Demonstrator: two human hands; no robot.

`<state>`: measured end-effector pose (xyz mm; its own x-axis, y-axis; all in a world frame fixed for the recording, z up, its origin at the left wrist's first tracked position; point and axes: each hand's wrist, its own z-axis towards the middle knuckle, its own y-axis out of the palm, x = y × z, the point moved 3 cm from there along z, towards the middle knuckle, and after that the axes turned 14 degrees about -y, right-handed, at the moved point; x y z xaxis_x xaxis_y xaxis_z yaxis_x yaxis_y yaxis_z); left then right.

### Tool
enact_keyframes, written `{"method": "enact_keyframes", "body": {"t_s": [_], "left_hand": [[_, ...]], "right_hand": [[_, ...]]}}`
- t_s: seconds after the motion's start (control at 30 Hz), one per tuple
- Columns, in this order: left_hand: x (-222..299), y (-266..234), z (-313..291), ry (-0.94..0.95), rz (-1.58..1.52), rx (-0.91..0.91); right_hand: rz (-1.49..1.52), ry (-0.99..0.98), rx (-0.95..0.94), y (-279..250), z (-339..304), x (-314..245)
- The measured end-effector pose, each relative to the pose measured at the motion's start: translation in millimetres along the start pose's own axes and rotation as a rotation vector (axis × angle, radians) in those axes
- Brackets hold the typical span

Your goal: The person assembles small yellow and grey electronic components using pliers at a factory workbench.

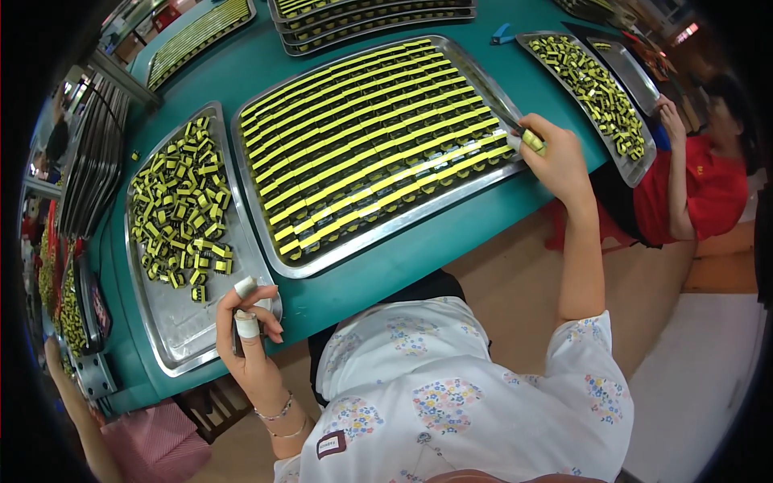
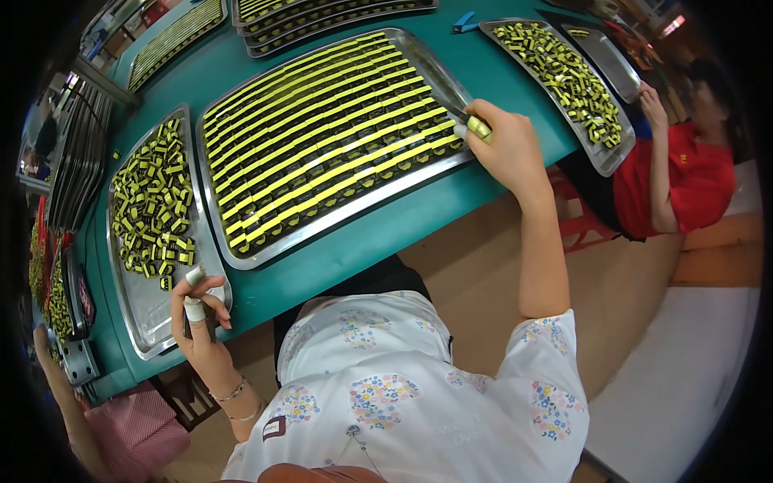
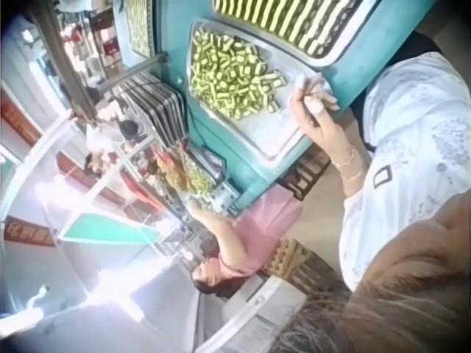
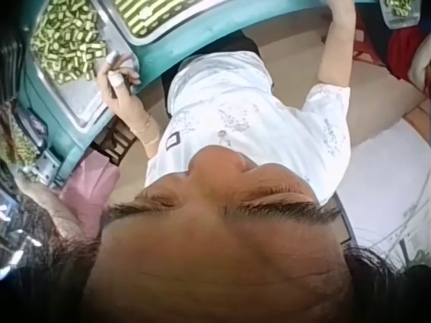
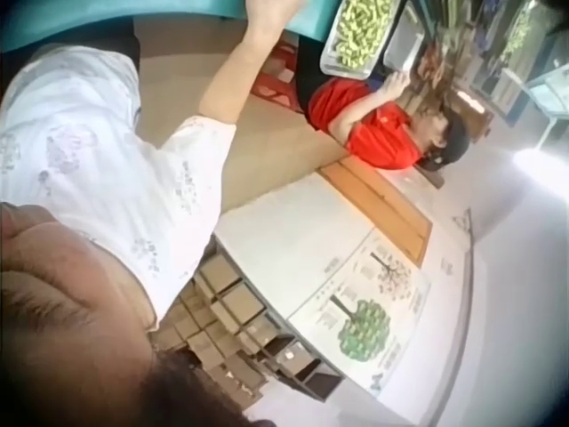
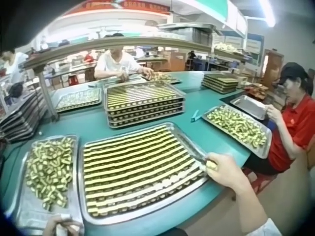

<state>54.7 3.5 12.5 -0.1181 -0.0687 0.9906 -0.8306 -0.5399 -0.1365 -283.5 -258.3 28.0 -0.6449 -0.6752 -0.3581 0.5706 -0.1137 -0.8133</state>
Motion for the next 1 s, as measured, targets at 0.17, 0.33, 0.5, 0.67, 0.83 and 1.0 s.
{"method": "enact_keyframes", "body": {"t_s": [0.17, 0.33, 0.5, 0.67, 0.83, 1.0], "left_hand": [[-1.4, -0.5, 0.4, 0.007, 0.017, 0.003], [-2.3, -2.3, -1.4, 0.008, -0.035, -0.006], [-3.1, -2.7, -0.9, 0.000, -0.052, -0.011], [-5.6, -3.6, -0.3, 0.011, -0.080, -0.015], [-6.5, -4.4, 0.2, 0.030, -0.079, -0.029], [-5.9, -4.3, -0.4, 0.030, -0.082, -0.031]], "right_hand": [[0.043, 0.081, -0.124, -4.2, 7.0, -1.1], [0.081, 0.067, -0.158, -3.4, 8.1, 4.5], [0.106, 0.065, -0.211, -4.1, 12.2, 6.9], [0.051, 0.095, -0.269, -3.3, 18.6, 2.3], [0.062, 0.162, -0.368, -5.0, 25.2, -0.1], [0.020, 0.073, -0.282, -1.7, 18.4, 4.0]]}}
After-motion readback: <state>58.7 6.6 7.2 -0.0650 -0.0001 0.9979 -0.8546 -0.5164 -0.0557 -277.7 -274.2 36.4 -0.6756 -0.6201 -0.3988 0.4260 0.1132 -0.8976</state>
